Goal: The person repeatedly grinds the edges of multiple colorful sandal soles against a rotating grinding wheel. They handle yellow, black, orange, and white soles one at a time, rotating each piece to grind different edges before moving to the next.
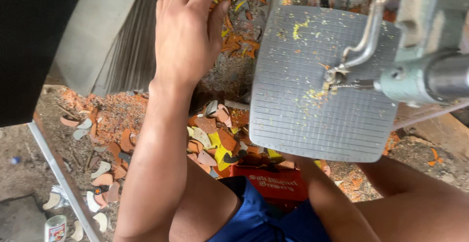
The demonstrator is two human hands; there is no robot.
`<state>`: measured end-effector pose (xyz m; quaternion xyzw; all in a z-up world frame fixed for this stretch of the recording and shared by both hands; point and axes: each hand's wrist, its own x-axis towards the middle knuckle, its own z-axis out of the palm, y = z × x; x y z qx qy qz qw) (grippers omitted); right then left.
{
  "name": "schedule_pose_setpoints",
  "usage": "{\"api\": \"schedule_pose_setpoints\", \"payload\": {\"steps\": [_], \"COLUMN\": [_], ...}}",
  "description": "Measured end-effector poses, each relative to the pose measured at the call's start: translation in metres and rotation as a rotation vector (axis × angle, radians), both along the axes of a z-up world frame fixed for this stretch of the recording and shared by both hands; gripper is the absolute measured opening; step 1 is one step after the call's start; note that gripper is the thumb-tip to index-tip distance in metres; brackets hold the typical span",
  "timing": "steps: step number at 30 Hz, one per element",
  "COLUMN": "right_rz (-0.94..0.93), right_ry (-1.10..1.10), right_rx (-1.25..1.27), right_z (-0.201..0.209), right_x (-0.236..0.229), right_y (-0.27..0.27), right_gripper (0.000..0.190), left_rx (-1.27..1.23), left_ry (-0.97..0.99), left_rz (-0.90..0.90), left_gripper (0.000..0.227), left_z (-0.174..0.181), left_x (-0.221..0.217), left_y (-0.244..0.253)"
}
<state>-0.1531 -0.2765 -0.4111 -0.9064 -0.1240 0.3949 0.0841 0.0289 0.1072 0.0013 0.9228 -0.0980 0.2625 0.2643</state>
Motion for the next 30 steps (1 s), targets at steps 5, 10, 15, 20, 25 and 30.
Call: {"api": "schedule_pose_setpoints", "payload": {"steps": [5,10,15,20,25,30], "right_rz": [-0.142,-0.318,0.103,0.226,0.077,-0.500], "right_ry": [0.021,0.150,0.040,0.284,0.132,-0.426], "right_rx": [-0.143,-0.170,0.101,0.369,0.741,0.733], "right_z": [-0.004,0.026,0.078,0.227,0.411,0.447], "right_x": [-0.032,-0.027,0.005,0.028,0.055,0.087], "right_y": [0.052,0.061,0.081,0.109,0.046,-0.009], "right_gripper": [0.069,0.083,0.081,0.052,0.024,0.022], "left_rx": [-0.012,-0.036,-0.088,-0.137,-0.109,-0.116], "left_ry": [0.079,0.157,0.166,0.170,0.112,0.116], "left_rz": [-0.045,-0.097,-0.140,-0.222,-0.258,-0.290], "left_gripper": [0.028,0.023,0.020,0.014,0.017,0.015], "left_z": [-0.003,-0.004,0.004,0.013,0.021,0.022], "left_x": [-0.019,-0.025,-0.022,-0.026,-0.037,-0.039], "left_y": [0.006,0.001,-0.004,-0.009,-0.015,-0.021]}}
